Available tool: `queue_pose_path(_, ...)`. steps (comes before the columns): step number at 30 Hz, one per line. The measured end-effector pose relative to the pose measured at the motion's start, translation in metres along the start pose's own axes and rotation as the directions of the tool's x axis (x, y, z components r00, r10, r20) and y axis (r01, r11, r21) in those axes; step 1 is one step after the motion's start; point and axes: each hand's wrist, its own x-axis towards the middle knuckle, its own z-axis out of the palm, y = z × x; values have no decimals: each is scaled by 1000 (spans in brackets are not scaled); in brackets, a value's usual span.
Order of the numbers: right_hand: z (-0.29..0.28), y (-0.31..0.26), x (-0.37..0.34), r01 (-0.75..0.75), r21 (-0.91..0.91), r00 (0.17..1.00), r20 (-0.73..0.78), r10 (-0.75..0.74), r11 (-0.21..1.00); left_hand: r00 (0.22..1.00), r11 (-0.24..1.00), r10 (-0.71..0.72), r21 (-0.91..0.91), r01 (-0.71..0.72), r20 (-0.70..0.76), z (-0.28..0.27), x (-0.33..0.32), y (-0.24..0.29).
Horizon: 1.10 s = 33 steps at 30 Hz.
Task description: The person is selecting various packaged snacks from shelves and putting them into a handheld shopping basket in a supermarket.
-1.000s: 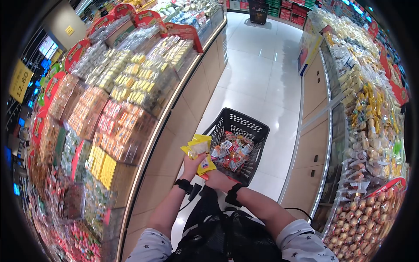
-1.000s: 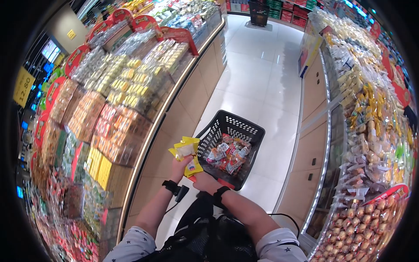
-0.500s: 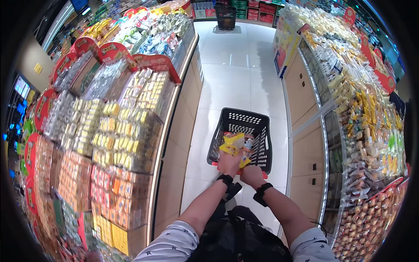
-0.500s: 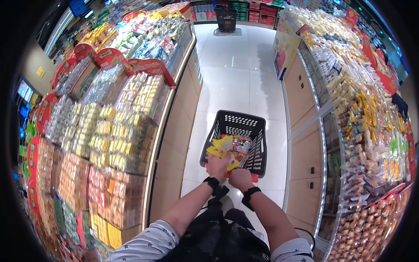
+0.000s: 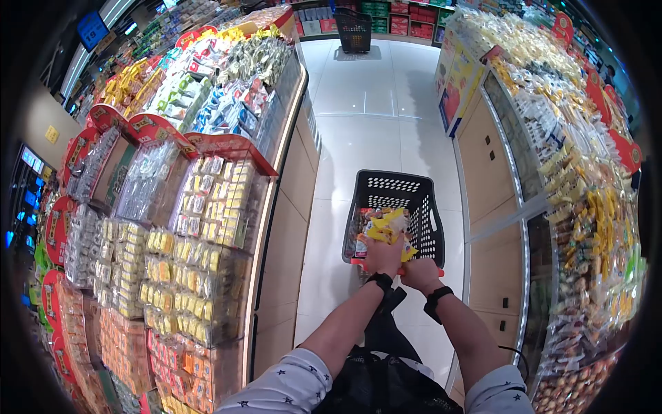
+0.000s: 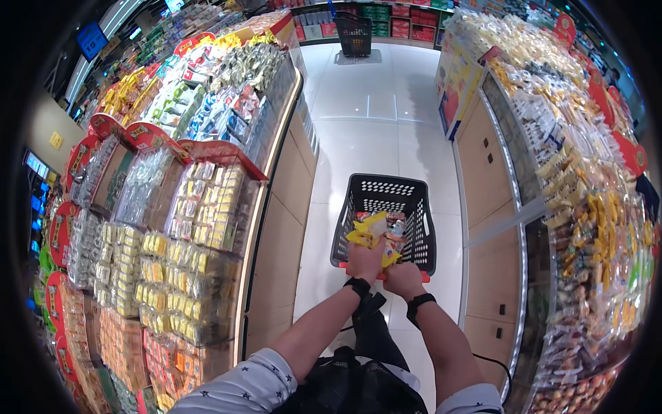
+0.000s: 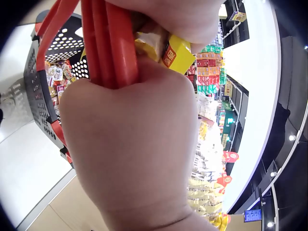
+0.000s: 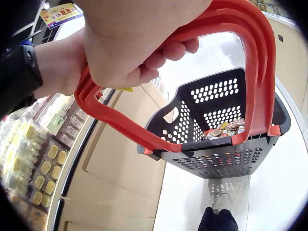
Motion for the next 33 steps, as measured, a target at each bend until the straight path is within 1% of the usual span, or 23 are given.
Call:
queue_pose_path(2, -6, 23, 28, 9, -2, 999, -41, -9, 1000, 1000, 999, 5, 35, -5, 2, 12, 22, 28)
queue_pose_path(4, -14, 38, 49, 35, 15, 999, -19, -34, 999, 1000, 999, -7, 39, 7, -2, 19, 39, 45)
queue_pose_path(5, -10, 46, 61, 37, 2, 998, -45, -37, 999, 1000, 998, -20, 55, 20, 3, 24, 47, 53)
queue_pose_path(6, -15, 55, 75, 45, -7, 999, -15, -45, 999, 1000, 999, -27, 38, 27, -7, 29, 58, 63)
queue_pose_path(8, -17, 72, 108, 61, 13, 997, -38, -61, 998, 998, 994, -52, 95, 49, 26, 39, 86, 83)
queue_pose_path(9, -19, 76, 115, 75, -1, 997, -16, -75, 997, 999, 999, 12, 37, -11, -45, 49, 96, 79)
queue_pose_path(10, -19, 76, 115, 75, -1, 997, -16, -75, 997, 999, 999, 12, 37, -11, -45, 58, 100, 71)
queue_pose_path(12, -29, 91, 135, 79, -10, 996, 29, -79, 997, 995, 994, 79, 83, -73, -67, 69, 114, 87)
queue_pose_path(14, -36, 112, 171, 84, -8, 994, 64, -84, 996, 998, 994, 36, 109, -32, -41, 79, 145, 114)
queue_pose_path(16, -37, 126, 195, 111, -29, 993, -47, -112, 993, 1000, 991, -1, 137, 3, -12, 83, 166, 134)
queue_pose_path(18, -37, 142, 222, 130, -34, 991, -25, -131, 991, 1000, 993, 6, 116, -4, -23, 92, 189, 149)
queue_pose_path(19, -36, 150, 237, 135, -30, 989, -58, -136, 990, 998, 994, 51, 103, -46, -42, 97, 202, 157)
queue_pose_path(20, -37, 156, 248, 140, -27, 986, -90, -142, 990, 999, 994, 41, 102, -38, -32, 101, 211, 164)
queue_pose_path(21, -44, 159, 257, 105, -66, 994, 3, -105, 992, 999, 997, 24, 79, -21, -27, 101, 217, 172)
queue_pose_path(22, -48, 163, 268, 116, -68, 992, -41, -119, 991, 1000, 998, 6, 56, -5, -21, 99, 225, 181)
queue_pose_path(24, -53, 188, 312, 138, -117, 990, -9, -140, 984, 1000, 1000, -22, 14, 22, -8, 105, 259, 210)
queue_pose_path(25, -55, 195, 331, 139, -127, 990, -7, -141, 982, 999, 999, 26, 30, -25, -37, 108, 273, 223)
queue_pose_path(26, -58, 201, 342, 138, -119, 988, -47, -144, 983, 995, 996, 75, 48, -72, -66, 112, 283, 232)
queue_pose_path(27, -63, 207, 354, 137, -110, 985, -86, -147, 984, 997, 998, 63, 24, -62, -50, 120, 297, 236)
queue_pose_path(28, -66, 212, 368, 138, -113, 986, -83, -147, 984, 997, 998, 60, 21, -59, -48, 127, 311, 239)
queue_pose_path(30, -71, 224, 398, 152, -157, 986, -48, -161, 976, 982, 985, 164, 74, -158, -96, 134, 338, 253)
queue_pose_path(31, -70, 233, 409, 169, -169, 983, -39, -178, 971, 995, 995, 88, 54, -86, -37, 139, 348, 260)
queue_pose_path(33, -73, 240, 423, 175, -182, 984, 3, -177, 968, 997, 995, 69, 69, -66, -36, 144, 361, 268)
